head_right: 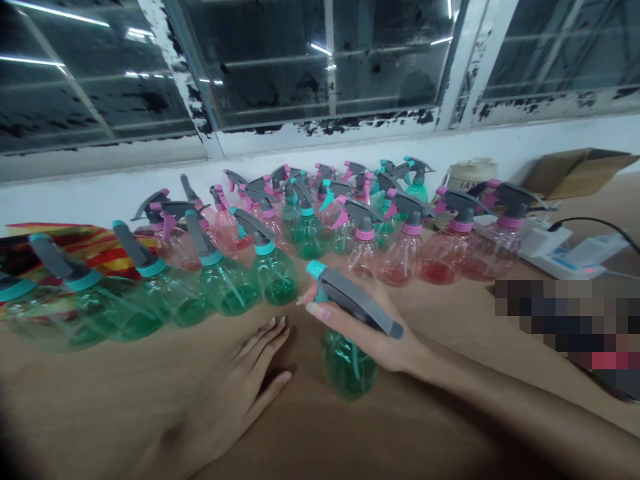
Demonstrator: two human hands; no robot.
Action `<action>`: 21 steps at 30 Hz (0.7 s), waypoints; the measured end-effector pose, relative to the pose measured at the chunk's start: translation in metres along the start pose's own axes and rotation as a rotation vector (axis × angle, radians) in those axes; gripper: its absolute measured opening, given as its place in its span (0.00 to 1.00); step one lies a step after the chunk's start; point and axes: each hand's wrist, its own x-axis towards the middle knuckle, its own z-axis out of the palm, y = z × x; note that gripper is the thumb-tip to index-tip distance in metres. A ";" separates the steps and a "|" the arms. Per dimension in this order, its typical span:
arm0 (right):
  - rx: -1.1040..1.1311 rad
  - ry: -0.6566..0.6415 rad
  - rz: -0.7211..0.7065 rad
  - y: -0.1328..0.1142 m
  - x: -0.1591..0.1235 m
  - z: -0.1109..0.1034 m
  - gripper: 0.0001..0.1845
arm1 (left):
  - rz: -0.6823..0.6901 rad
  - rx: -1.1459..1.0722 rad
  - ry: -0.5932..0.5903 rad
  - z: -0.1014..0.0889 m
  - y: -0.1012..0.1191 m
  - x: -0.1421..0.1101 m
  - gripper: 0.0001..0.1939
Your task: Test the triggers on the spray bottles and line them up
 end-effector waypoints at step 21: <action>-0.057 0.049 0.002 -0.004 -0.011 0.011 0.12 | 0.018 0.055 0.016 0.000 0.000 0.000 0.26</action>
